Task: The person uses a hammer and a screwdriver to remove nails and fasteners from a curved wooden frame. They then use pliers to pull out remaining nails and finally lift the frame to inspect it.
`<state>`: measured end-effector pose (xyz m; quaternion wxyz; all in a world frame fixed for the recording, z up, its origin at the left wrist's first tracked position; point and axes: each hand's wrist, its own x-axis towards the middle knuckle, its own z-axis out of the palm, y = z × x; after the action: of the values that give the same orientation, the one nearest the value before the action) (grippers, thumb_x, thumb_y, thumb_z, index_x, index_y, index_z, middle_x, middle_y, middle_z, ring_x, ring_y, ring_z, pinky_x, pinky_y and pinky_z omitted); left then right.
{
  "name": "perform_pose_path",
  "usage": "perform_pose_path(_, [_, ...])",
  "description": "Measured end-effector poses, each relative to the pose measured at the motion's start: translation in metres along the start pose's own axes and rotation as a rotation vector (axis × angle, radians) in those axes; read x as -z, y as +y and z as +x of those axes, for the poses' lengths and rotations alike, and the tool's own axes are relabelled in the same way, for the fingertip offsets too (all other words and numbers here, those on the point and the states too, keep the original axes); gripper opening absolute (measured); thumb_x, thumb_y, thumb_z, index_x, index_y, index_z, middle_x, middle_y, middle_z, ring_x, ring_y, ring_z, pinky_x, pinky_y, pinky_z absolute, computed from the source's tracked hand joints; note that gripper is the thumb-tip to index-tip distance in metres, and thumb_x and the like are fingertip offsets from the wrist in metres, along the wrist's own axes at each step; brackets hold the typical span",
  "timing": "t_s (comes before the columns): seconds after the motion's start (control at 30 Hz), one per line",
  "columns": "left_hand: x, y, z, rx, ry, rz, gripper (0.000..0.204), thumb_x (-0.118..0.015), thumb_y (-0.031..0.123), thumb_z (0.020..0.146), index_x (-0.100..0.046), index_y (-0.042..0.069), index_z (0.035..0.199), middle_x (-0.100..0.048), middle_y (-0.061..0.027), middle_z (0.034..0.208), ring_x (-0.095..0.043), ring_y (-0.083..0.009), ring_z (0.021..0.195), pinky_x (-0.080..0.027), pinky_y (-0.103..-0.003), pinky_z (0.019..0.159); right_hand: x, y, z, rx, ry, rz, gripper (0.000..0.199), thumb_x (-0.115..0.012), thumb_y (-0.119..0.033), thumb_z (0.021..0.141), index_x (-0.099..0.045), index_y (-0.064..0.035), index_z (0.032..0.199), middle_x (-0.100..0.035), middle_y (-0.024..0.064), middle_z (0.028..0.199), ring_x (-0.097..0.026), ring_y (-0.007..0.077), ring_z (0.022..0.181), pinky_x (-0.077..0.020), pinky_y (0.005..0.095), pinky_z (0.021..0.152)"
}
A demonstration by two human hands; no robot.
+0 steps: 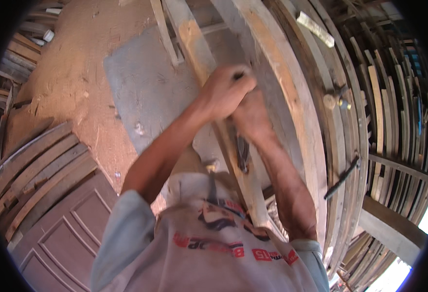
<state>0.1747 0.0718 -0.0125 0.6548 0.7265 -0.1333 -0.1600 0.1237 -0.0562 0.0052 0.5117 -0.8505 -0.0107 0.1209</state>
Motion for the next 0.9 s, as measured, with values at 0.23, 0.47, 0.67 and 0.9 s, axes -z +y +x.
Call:
perform_pose_path(0.23, [-0.009,-0.002,-0.011,-0.146,0.152,-0.160,0.045,-0.059,0.046,0.106,-0.069,0.002,0.104,-0.066,-0.0052,0.082,-0.062,-0.0137,0.081,-0.053,-0.033,0.074,0.030,-0.056,-0.006,-0.387,-0.111,-0.133,0.033,-0.065,-0.020,0.096,-0.066,0.0073,0.115,-0.070,0.0192,0.090,-0.069,0.0248,0.083,-0.0536,0.0428,0.073])
perform_pose_path(0.47, [-0.033,0.057,-0.031,-0.131,-0.196,-0.147,0.051,-0.050,0.045,0.112,-0.072,-0.001,0.112,-0.071,-0.0115,0.088,-0.069,-0.0170,0.081,-0.056,-0.033,0.068,0.057,-0.038,-0.084,0.023,0.208,0.315,0.040,-0.055,-0.018,0.106,-0.059,0.0088,0.135,-0.071,0.0185,0.111,-0.071,0.0251,0.099,-0.0593,0.0394,0.083])
perform_pose_path(0.67, [-0.050,0.073,-0.062,-0.171,-0.259,-0.171,0.058,-0.045,0.048,0.113,-0.070,-0.004,0.123,-0.073,-0.0164,0.098,-0.075,-0.0224,0.093,-0.063,-0.034,0.076,0.055,-0.019,-0.133,0.227,0.144,0.434,0.057,-0.045,-0.003,0.101,-0.034,0.0125,0.155,-0.053,0.0300,0.147,-0.055,0.0365,0.137,-0.0502,0.0476,0.112])
perform_pose_path(0.9, [-0.058,0.072,-0.089,-0.171,-0.259,-0.165,0.062,-0.041,0.050,0.113,-0.066,-0.004,0.128,-0.072,-0.0182,0.104,-0.077,-0.0273,0.096,-0.067,-0.037,0.075,0.038,-0.009,-0.154,0.287,0.155,0.523,0.062,-0.044,0.003,0.097,-0.032,0.0099,0.157,-0.050,0.0306,0.150,-0.052,0.0393,0.141,-0.0495,0.0496,0.114])
